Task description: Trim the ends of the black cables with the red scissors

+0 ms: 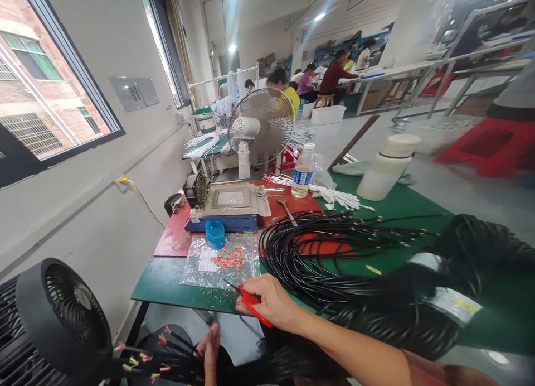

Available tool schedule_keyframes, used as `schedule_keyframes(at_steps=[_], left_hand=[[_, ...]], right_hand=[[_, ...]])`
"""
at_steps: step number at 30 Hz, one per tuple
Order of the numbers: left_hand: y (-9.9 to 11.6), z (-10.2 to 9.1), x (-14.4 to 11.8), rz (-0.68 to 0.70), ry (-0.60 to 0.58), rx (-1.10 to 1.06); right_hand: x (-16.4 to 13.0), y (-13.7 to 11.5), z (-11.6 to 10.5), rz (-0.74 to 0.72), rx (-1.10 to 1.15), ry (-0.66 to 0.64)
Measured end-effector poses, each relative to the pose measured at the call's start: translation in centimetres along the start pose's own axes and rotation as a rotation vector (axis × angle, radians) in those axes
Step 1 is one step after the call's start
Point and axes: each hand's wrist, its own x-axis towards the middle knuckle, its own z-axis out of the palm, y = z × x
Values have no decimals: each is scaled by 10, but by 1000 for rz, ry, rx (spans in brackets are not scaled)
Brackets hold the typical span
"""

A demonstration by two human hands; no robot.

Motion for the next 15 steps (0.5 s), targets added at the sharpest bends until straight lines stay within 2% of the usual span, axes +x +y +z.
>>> schedule_keyframes(at_steps=[3, 6, 8, 12, 13, 15], left_hand=[[11, 11, -8, 97, 57, 110], [18, 24, -17, 89, 6, 280], [18, 28, -20, 48, -79, 267], [18, 30, -20, -50, -171, 153], [18, 30, -20, -77, -182, 140], [21, 31, -20, -115, -217, 118]], right_hand=[[-7, 0, 12, 137, 233, -142], [-12, -3, 23, 146, 417, -218], [-13, -5, 25, 49, 370, -147], [-14, -6, 24, -276, 67, 87], [-15, -7, 25, -273, 81, 93], [-16, -6, 29, -104, 264, 25]])
